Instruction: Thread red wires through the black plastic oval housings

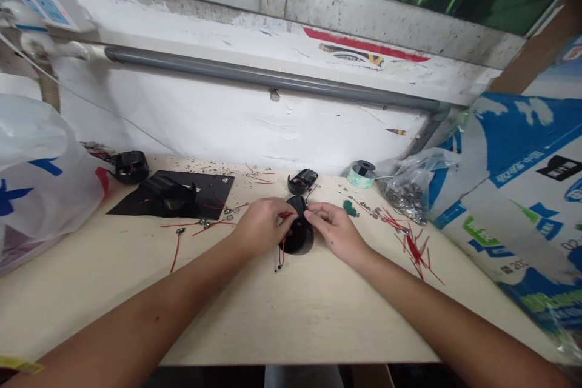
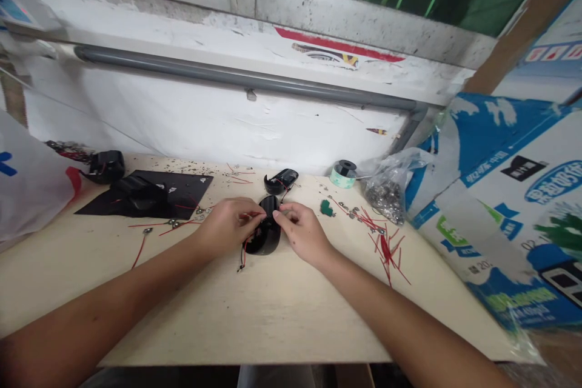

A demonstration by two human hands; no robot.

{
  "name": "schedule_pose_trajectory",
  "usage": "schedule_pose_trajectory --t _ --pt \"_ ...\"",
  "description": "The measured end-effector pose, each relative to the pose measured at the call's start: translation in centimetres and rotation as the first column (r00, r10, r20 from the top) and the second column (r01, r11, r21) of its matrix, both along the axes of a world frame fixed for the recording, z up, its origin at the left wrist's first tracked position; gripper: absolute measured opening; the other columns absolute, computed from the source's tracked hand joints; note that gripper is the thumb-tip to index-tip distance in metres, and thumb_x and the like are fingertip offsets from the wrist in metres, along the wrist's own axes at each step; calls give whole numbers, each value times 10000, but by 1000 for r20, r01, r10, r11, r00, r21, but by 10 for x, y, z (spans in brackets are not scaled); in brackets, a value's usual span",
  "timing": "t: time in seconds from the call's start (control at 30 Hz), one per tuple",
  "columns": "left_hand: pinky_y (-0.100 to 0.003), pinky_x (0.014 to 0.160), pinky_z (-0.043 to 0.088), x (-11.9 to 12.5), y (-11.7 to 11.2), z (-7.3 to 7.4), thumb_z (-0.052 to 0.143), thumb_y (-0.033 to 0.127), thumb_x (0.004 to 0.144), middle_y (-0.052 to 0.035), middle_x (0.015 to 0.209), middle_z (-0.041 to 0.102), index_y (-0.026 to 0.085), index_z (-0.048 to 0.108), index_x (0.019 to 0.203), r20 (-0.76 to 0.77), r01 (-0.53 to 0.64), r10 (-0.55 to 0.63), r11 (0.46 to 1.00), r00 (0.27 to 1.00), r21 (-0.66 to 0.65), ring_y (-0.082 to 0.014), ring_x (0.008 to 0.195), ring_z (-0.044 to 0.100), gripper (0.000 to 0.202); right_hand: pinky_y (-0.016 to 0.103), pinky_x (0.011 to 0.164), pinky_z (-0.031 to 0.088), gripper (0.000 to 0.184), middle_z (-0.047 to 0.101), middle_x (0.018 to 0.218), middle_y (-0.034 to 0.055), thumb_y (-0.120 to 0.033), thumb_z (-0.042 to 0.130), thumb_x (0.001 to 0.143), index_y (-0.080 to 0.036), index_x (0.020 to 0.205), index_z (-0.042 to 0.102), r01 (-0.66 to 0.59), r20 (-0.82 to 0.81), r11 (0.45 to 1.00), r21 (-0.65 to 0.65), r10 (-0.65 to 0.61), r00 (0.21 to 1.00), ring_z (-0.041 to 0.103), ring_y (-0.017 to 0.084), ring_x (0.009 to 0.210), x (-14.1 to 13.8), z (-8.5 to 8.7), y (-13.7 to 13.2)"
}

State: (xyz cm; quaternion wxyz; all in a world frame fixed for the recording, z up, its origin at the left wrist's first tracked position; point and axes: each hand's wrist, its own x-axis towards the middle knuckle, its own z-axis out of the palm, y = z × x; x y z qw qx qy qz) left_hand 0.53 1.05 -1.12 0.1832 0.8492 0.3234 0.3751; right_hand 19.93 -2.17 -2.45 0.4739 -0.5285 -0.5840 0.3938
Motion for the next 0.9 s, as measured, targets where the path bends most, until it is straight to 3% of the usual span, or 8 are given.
schedule_pose_trajectory --t 0.37,0.9 --pt "-272 666 458 1 -2 3 615 167 864 -28 778 722 182 754 827 -42 -32 31 999 999 -19 -160 712 628 145 275 548 312 483 470 575 -69 -608 681 776 -178 977 589 -13 7 1000 10 13 1000 429 131 542 -6 3 -4" --pt "-290 641 423 0 -6 4 593 191 873 -44 772 723 188 747 787 -88 -37 38 999 995 6 -172 692 617 177 235 462 270 432 531 556 -63 -607 683 801 -233 952 527 -21 -50 999 -43 19 999 433 122 490 -6 -4 -6"
